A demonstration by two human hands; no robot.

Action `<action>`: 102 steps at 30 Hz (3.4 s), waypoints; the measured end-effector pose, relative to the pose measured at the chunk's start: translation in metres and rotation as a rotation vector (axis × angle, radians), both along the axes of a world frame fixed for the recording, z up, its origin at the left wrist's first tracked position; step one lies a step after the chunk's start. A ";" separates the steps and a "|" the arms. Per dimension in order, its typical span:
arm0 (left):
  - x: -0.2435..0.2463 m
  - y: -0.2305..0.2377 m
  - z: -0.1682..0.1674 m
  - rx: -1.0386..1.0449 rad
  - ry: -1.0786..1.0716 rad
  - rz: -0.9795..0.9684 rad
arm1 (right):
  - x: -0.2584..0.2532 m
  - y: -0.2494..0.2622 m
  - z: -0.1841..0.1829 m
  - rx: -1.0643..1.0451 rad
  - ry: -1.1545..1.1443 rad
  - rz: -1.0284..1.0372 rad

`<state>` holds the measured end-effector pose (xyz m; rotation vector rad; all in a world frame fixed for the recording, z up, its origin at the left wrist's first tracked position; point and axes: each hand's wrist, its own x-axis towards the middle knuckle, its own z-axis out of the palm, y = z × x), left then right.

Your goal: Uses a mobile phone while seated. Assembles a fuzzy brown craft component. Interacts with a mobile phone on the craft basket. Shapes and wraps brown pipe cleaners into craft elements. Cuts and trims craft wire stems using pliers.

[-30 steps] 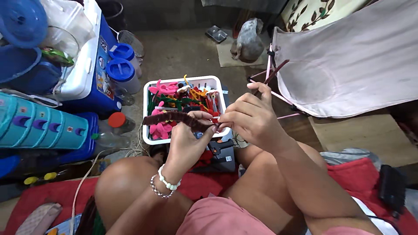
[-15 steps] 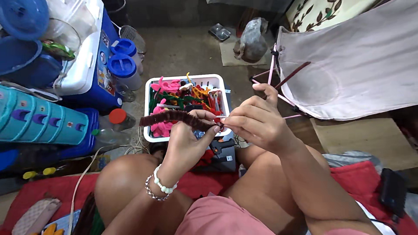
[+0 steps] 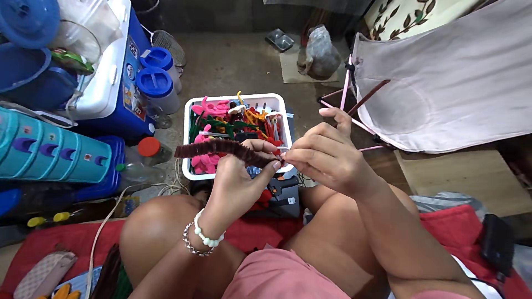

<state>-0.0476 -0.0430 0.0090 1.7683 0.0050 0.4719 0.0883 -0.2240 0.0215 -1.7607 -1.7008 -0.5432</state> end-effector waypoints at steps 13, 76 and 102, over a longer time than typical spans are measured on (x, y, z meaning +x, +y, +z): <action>0.001 -0.001 -0.001 0.001 -0.001 0.009 | -0.001 0.001 0.001 -0.009 -0.020 -0.001; 0.015 -0.031 -0.010 -0.903 0.129 0.327 | -0.044 0.033 -0.028 0.192 0.376 -0.335; 0.011 -0.021 -0.008 -0.694 0.202 0.184 | -0.022 0.018 -0.016 0.009 0.081 -0.213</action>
